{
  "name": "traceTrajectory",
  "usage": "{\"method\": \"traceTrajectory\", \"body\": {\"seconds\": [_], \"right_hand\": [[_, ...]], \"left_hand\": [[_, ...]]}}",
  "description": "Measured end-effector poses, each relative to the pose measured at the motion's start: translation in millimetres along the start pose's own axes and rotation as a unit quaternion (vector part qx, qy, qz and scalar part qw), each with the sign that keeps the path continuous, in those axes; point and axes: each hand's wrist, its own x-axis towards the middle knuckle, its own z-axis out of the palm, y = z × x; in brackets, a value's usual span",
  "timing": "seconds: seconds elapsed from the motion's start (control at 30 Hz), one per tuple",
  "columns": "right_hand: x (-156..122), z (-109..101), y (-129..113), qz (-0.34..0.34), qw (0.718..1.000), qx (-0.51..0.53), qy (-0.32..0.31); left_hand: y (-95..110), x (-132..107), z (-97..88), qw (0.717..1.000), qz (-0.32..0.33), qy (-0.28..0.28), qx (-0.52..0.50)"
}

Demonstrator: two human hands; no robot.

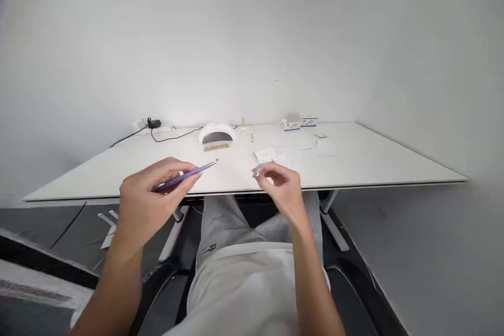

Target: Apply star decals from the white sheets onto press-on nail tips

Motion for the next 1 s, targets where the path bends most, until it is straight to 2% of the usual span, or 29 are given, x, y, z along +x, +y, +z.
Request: {"method": "traceTrajectory", "body": {"seconds": [0.23,0.37,0.53,1.0], "right_hand": [[-7.7,6.7,-2.0,-0.086,0.995,-0.042,-0.021],[-9.5,5.1,0.0,-0.113,0.989,-0.076,-0.048],[-9.8,9.7,1.1,-0.148,0.983,-0.089,-0.059],[-8.3,10.7,4.6,-0.148,0.982,-0.096,-0.075]], "left_hand": [[15.7,-5.9,14.3,0.999,-0.016,-0.023,-0.031],[17.7,-10.4,21.2,0.997,-0.02,-0.053,-0.046],[17.2,-12.3,24.4,0.996,-0.027,-0.064,-0.048],[16.9,-12.9,24.2,0.994,-0.025,-0.086,-0.056]]}}
